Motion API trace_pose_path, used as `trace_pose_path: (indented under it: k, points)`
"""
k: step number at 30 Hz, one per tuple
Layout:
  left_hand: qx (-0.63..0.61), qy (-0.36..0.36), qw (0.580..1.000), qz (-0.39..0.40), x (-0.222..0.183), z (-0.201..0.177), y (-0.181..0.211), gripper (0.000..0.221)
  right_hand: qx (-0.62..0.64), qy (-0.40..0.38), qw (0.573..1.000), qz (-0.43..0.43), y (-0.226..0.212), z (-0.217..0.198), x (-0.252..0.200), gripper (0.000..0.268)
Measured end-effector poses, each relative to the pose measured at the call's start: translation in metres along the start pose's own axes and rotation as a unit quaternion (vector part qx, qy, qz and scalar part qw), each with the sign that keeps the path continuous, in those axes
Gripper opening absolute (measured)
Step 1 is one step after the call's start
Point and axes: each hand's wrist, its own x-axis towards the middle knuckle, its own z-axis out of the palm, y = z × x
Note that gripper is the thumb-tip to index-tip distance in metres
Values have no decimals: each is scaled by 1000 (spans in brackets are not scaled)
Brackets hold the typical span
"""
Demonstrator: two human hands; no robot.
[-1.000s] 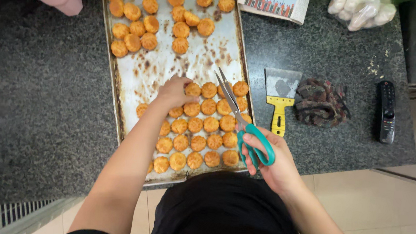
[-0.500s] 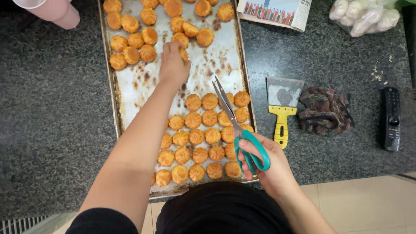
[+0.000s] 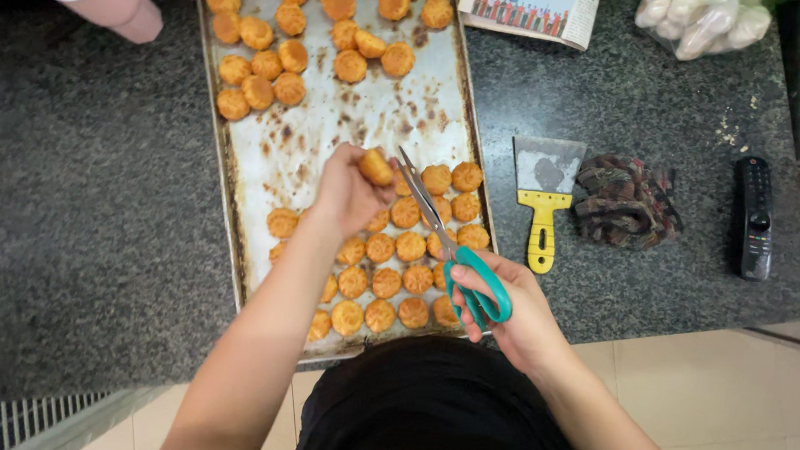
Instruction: The person uses shears to cut small pieces of baked dough on a metal tray, picking them up one at a time and placing some back on the tray.
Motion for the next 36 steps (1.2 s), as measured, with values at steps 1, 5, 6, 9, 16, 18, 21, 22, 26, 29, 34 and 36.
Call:
trace_pose_path:
  k: [1, 5, 6, 9, 16, 18, 21, 22, 26, 29, 34, 36]
  points:
    - [20, 7, 1000, 4, -8, 5, -4, 30, -5, -3, 1000, 1, 1, 2, -1, 35]
    - [54, -9, 997, 57, -31, 18, -12, 32, -21, -24, 999, 3, 1, 6, -11, 34]
    - [48, -1, 997, 68, -33, 20, -12, 31, -24, -30, 999, 3, 2, 6, -13, 34]
    - [54, 23, 992, 111, -36, 24, -12, 32, -35, -31, 999, -7, 4, 6, -21, 30]
    - [160, 36, 966, 199, -47, 35, -9, 36, -53, -30, 998, -14, 13, -1, -31, 29]
    - [192, 42, 958, 210, -53, 40, -8, 36, -51, -29, 998, -17, 14, -2, -33, 29]
    - [247, 39, 940, 232, -61, 46, -8, 36, -56, -26, 998, -18, 15, -2, -35, 31]
    - [261, 33, 934, 242, -63, 48, -8, 36, -55, -26, 998, -21, 16, -2, -35, 31]
    - [308, 9, 908, 285, -73, 52, -18, 37, -48, -25, 998, -32, 17, -2, -37, 33]
    - [283, 4, 921, 266, -76, 57, -24, 37, -52, -16, 998, -39, 18, -1, -38, 34]
    - [264, -1, 932, 249, -80, 60, -29, 38, -73, -6, 996, -51, 20, 3, -38, 36]
    - [248, -6, 936, 249, -79, 61, -27, 39, -88, -3, 995, -48, 19, 5, -38, 36]
